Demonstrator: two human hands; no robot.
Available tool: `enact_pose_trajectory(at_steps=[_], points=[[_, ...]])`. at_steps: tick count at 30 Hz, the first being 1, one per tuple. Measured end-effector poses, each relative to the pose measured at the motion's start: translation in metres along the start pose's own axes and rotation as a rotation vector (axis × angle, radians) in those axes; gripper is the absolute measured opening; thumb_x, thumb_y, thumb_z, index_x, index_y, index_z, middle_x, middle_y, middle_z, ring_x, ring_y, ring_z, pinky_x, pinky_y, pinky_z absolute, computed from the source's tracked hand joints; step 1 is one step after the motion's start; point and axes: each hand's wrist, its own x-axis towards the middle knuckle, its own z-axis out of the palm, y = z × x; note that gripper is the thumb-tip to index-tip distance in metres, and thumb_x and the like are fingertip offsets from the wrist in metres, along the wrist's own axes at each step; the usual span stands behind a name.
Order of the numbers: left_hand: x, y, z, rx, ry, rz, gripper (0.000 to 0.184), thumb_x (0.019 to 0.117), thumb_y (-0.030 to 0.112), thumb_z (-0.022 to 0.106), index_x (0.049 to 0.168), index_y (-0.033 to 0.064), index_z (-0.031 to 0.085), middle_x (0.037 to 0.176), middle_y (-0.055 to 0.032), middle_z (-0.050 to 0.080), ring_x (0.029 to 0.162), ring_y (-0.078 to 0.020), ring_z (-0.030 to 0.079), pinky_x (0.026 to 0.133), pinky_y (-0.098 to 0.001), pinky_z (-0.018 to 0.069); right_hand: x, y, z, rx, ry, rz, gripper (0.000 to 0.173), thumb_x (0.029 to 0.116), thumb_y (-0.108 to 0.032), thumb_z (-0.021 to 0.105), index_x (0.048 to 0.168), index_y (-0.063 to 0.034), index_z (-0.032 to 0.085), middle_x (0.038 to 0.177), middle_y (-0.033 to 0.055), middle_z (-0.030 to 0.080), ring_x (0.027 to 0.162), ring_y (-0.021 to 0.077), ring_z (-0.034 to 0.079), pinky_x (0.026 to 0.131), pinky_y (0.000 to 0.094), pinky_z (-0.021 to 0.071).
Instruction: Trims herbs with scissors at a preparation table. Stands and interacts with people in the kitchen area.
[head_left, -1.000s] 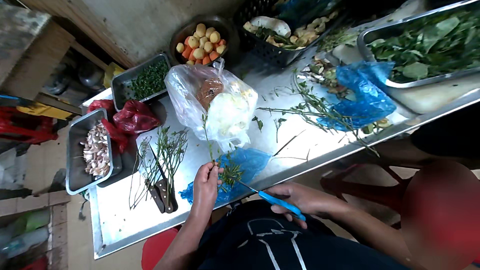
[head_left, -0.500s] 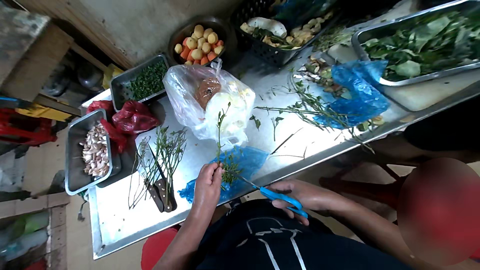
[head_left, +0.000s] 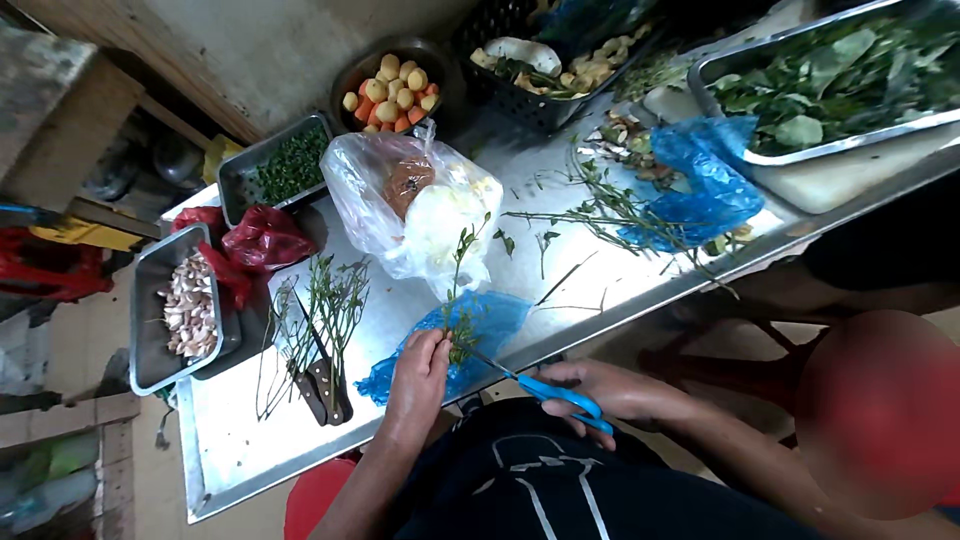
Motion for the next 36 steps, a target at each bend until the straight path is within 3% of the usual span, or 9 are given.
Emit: enact_pose_trajectory(at_steps=[7,19,36], points=[[0.002,0.002,-0.002,-0.03,0.003,-0.102,0.024,0.1052,0.015,0.053,0.117,0.0001,0.069,0.111,-0.0115,0.067,0.093,-0.0171,0.07,0.083,-0.0346,0.0601,-0.007,0.004,-0.003,-0.022,0.007,-0.009,0.034,0.0965,-0.03,0.068,0.122,-0.0083,0.061,0.066,-0.0038,0.061,0.05,0.0082,0.06,0.049,0.0231,0.0537],[0.001,0.002,0.002,-0.016,0.006,-0.05,0.021,0.1041,0.013,0.055,0.114,0.0012,0.07,0.106,-0.0095,0.067,0.086,-0.014,0.068,0.078,-0.0305,0.0591,-0.004,0.004,-0.001,0.017,-0.006,-0.005,0.029,0.0976,-0.03,0.066,0.116,-0.0085,0.061,0.064,-0.0036,0.061,0.049,0.0079,0.059,0.048,0.0227,0.0531],[0.002,-0.003,0.003,0.019,-0.005,0.022,0.021,0.1038,0.014,0.055,0.111,0.0024,0.071,0.106,-0.0076,0.068,0.088,-0.0126,0.068,0.079,-0.0297,0.0586,0.003,0.0,-0.003,-0.002,-0.012,0.017,0.03,0.0992,-0.027,0.066,0.12,-0.0072,0.06,0.066,-0.0031,0.06,0.05,0.008,0.06,0.049,0.023,0.0538]])
